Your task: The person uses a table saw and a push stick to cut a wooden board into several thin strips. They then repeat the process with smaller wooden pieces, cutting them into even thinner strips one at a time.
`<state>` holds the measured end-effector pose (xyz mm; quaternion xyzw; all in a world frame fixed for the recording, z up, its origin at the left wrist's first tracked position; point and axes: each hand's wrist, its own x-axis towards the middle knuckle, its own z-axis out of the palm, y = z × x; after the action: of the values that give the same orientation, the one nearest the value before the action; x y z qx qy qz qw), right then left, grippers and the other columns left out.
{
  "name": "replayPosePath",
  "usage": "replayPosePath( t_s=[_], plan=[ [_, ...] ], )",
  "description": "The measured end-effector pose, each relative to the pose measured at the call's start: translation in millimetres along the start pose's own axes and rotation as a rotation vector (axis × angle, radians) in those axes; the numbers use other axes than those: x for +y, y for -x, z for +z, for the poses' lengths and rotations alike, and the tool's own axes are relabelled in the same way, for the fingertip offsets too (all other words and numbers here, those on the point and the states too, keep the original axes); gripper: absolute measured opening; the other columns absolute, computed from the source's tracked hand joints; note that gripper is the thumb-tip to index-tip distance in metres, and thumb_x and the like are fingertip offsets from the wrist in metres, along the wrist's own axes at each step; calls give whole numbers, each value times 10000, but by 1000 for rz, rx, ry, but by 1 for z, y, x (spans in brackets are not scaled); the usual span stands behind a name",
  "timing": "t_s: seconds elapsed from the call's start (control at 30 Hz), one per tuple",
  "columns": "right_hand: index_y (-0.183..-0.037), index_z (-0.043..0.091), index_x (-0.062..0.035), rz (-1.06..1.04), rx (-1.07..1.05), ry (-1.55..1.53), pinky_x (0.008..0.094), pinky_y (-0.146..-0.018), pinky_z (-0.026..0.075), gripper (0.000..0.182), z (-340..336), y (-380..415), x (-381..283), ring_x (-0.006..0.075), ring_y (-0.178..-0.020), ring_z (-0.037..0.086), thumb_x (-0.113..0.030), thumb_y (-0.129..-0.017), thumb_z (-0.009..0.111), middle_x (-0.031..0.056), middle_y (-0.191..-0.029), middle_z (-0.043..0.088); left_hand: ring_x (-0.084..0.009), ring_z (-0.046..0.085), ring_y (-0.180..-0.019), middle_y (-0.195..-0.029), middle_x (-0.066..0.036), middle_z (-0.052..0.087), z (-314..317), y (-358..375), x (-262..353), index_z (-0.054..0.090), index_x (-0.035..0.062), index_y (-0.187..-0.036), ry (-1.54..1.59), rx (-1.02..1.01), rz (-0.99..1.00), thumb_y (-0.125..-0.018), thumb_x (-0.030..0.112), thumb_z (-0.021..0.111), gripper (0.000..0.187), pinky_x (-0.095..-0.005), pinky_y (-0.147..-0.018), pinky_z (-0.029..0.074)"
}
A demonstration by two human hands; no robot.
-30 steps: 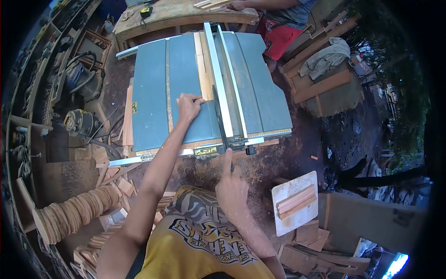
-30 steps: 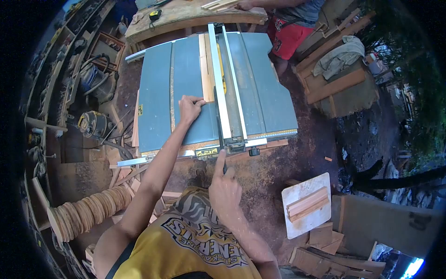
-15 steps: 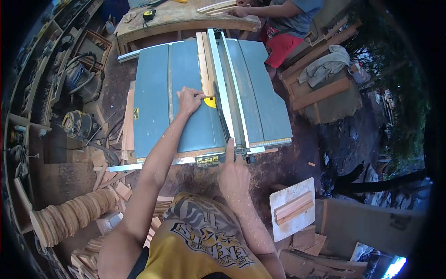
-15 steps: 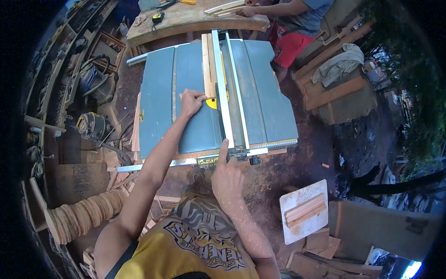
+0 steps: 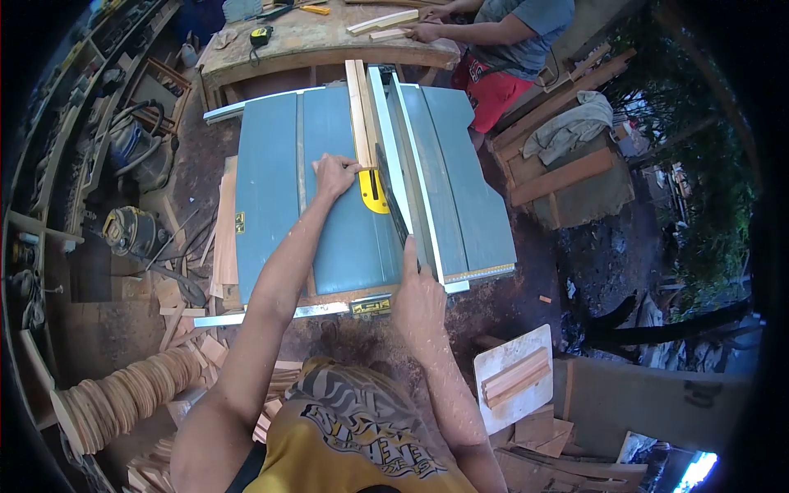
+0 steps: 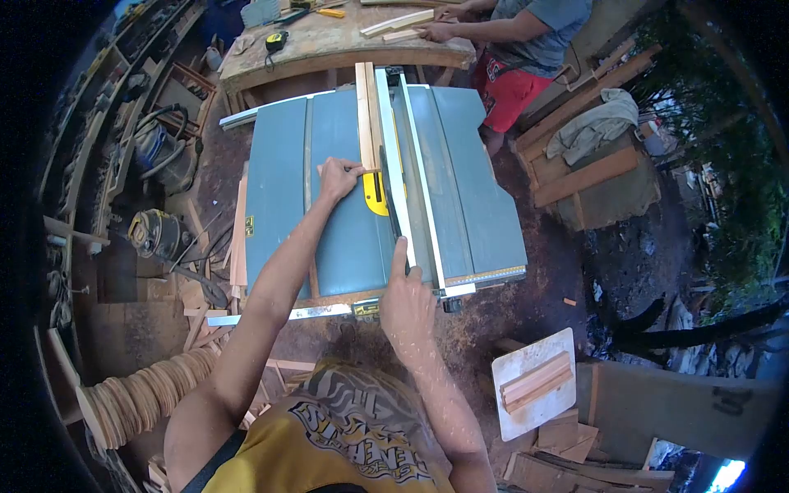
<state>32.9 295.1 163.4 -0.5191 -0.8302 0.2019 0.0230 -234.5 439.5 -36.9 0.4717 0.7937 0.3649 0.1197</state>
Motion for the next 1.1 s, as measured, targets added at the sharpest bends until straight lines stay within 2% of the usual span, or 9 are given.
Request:
replayPosePath(
  t_s=[0.2, 0.4, 0.6, 0.7, 0.77, 0.9, 0.97, 1.03, 1.1],
  plan=[
    [-1478, 357, 58, -19, 64, -34, 496, -691, 537, 751, -3, -48, -9, 437, -787, 674, 77, -774, 619, 285, -866, 630, -294, 693, -902, -910, -78, 760, -16, -47, -23, 807, 165, -912, -58, 85, -209, -801, 328, 693, 228, -458, -950, 409],
    [-1467, 399, 32, -63, 135, -45, 516, -722, 528, 710, -5, -119, -11, 447, -796, 670, 73, -778, 567, 286, -826, 656, -339, 698, -979, -936, -150, 748, -42, -111, -54, 791, 124, -947, 80, 267, -328, -822, 445, 660, 368, -481, -921, 507],
    [-1411, 470, 37, -101, 187, -63, 541, -742, 513, 634, -31, -174, -24, 467, -799, 659, 70, -780, 523, 318, -801, 645, -369, 658, -1103, -1130, -176, 715, -47, -213, -13, 732, 82, -1127, -118, 6, -364, -785, 608, 673, 629, -472, -940, 509],
    [-1388, 498, 31, -83, 183, -45, 561, -754, 501, 609, -33, -192, -28, 486, -813, 653, 67, -780, 514, 325, -819, 646, -354, 570, -1248, -1270, -157, 660, -27, -245, -16, 713, 91, -1172, -299, -66, -364, -750, 617, 702, 675, -478, -1010, 464],
    [-1385, 499, 29, -91, 202, -43, 569, -756, 496, 606, -37, -204, -32, 497, -790, 646, 63, -779, 512, 331, -803, 637, -406, 550, -1258, -1289, -201, 641, -36, -258, -12, 668, 23, -1227, -259, -140, -423, -769, 572, 687, 715, -461, -1028, 465],
    [-1382, 505, 22, -117, 235, -42, 577, -762, 491, 600, -27, -241, -34, 503, -787, 642, 61, -784, 507, 344, -799, 631, -384, 677, -1024, -1078, -194, 720, -26, -287, -80, 664, 4, -1178, -58, 66, -493, -828, 509, 637, 615, -499, -930, 510],
    [-1374, 517, 17, -166, 261, -47, 580, -767, 489, 587, -20, -271, -32, 506, -795, 641, 58, -788, 505, 350, -804, 629, -352, 708, -946, -1031, -291, 684, -33, -287, -125, 620, -54, -1126, 230, 210, -510, -883, 418, 549, 535, -491, -869, 539],
    [-1358, 535, 13, -218, 295, -66, 581, -772, 490, 567, -13, -308, -30, 508, -806, 640, 54, -794, 503, 355, -811, 628, -272, 675, -529, -817, -230, 676, -70, -248, -130, 518, -40, -1041, 568, 243, -437, -976, 337, 463, 387, -391, -481, 545],
    [-1336, 563, 0, -249, 325, -44, 579, -788, 494, 536, -3, -355, -28, 506, -825, 642, 41, -804, 505, 358, -834, 632, -228, 606, -476, -713, -138, 592, -95, -209, -139, 482, -14, -1032, 771, 248, -512, -1001, 290, 425, 311, -360, -421, 508]
  ],
)
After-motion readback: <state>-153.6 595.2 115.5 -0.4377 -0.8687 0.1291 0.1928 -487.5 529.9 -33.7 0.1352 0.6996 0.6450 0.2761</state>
